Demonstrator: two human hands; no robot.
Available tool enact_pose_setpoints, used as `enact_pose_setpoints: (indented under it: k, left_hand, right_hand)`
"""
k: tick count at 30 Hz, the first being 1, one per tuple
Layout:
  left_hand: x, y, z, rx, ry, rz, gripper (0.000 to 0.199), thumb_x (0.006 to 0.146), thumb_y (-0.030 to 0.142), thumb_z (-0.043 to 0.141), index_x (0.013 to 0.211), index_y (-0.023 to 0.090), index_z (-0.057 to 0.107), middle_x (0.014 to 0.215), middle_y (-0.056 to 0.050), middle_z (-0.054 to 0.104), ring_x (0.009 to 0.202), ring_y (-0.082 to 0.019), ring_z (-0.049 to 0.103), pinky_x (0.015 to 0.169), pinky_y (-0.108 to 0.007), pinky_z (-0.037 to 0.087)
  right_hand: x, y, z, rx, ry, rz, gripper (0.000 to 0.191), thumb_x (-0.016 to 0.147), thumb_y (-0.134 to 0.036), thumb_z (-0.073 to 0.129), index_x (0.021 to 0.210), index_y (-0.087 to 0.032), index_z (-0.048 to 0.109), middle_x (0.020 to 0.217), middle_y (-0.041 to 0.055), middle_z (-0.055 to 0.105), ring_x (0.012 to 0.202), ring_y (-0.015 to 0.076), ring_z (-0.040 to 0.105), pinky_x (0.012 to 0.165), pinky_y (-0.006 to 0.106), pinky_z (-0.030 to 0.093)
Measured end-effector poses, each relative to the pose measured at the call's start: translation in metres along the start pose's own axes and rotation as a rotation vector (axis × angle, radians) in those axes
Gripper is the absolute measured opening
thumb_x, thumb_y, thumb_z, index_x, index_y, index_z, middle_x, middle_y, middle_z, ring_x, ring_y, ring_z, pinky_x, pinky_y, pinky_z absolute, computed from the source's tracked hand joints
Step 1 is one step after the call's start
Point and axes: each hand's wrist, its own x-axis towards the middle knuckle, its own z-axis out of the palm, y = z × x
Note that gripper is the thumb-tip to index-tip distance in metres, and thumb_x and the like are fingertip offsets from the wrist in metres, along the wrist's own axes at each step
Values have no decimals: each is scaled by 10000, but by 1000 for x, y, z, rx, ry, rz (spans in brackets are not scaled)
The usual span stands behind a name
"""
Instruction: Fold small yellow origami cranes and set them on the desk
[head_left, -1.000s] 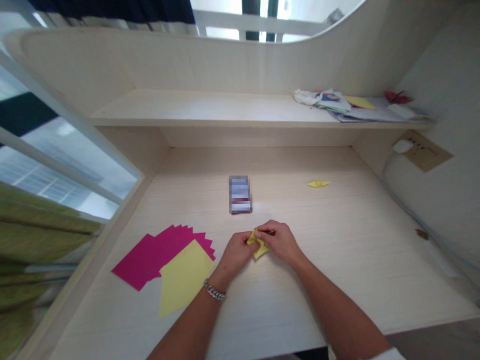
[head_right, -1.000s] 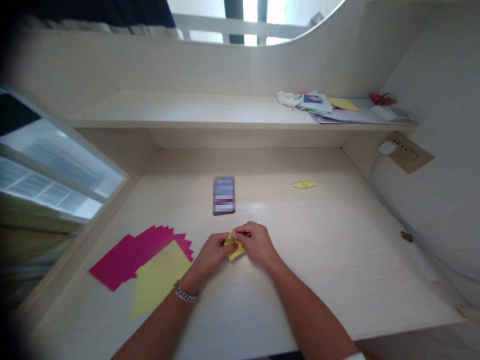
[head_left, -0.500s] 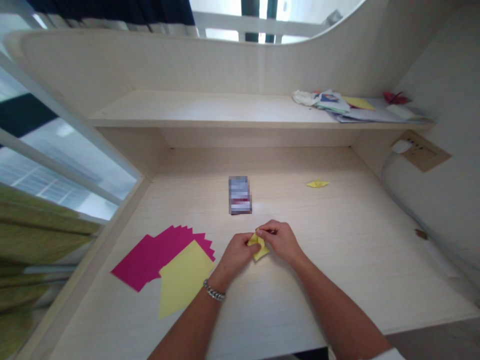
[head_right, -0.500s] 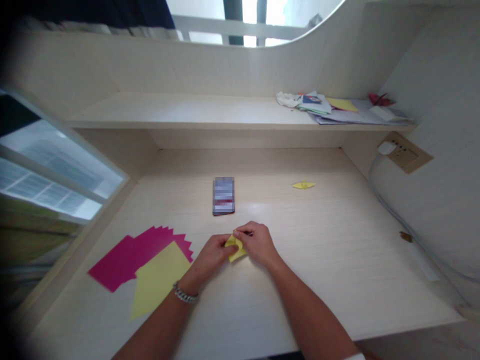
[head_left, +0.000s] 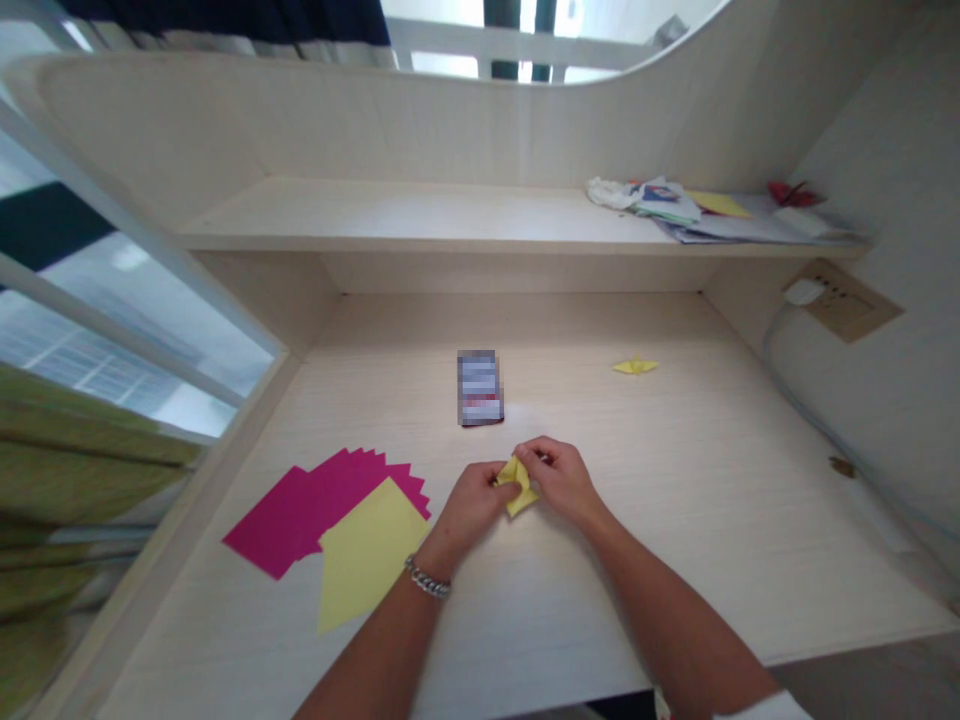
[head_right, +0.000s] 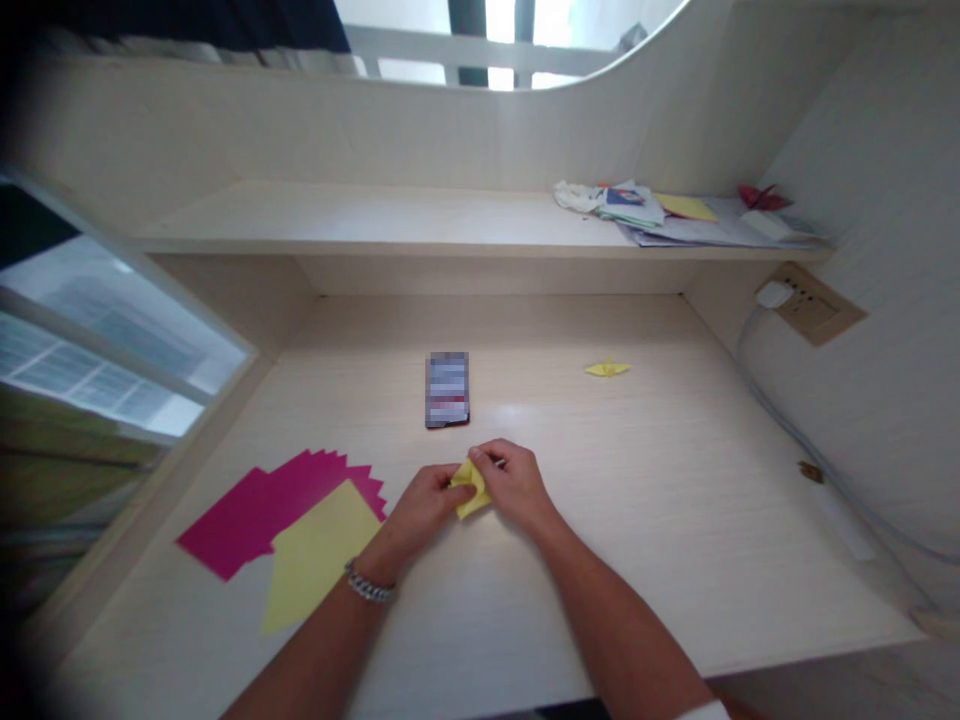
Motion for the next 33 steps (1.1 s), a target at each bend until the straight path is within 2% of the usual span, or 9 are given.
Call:
enact_pose_setpoints:
  k: [4,9,11,16,21,25,29,33]
  left_hand:
    - [1,-2,1,-23,70,8,178,713,193,548,782,132,700,681,-1,654,622,-164,570,582,-244,410]
    - [4,-5,1,-97,275,89,291,733,260,628,1003,174,697,982,-64,709,896,-229,638,804,-325,472]
    - [5,-7,1,-100,307,93,338,733,265,646,1057,178,678,1052,-84,694,947,-239,634,854,-354,471]
    - [3,-5,3,-166,261,113,411,745,274,656,1137,156,629,1101,-105,676,987,-241,632,883,-369,484]
    - [0,1,3,-229,196,143,513,751,279,663,1237,159,548,1180,-117,635,1039,-238,616,909,-372,481]
    - [0,4,3,-321,138,143,545,755,249,663,1266,155,499,1235,-139,594,1100,-230,583,931,-367,470]
    - [0,6,2,-319,209,161,492,731,249,689,1194,156,552,1222,-136,598,1087,-227,587,903,-346,486]
    - [-1,7,2,-275,257,138,438,706,280,713,1112,156,608,1062,-103,673,878,-196,654,754,-300,533]
  right_hand:
    - [2,2,-4,-18,3,0,244,822,-362,550,812,-160,686,756,35,674,695,147,599,639,252,459]
    - [0,10,-1,-47,-38,20,185,729,-295,655,861,-170,692,815,45,692,706,154,610,670,272,475]
    - [-1,12,2,-36,-40,30,159,743,-282,637,832,-165,698,801,52,693,715,163,621,684,283,483]
    - [1,13,3,42,-26,35,151,738,-256,630,837,-165,698,825,62,701,753,180,640,723,306,499]
    - [4,13,1,256,-161,52,282,732,-262,633,999,-189,689,973,66,704,895,202,645,839,354,488]
    - [3,14,1,339,-232,78,263,714,-290,652,948,-190,719,973,63,713,898,216,648,865,382,473]
    - [4,16,0,357,-178,110,276,691,-285,678,946,-187,723,947,70,720,847,208,655,816,358,484]
    - [4,13,-3,287,-136,92,248,680,-310,697,884,-174,734,879,72,726,817,207,655,794,344,486]
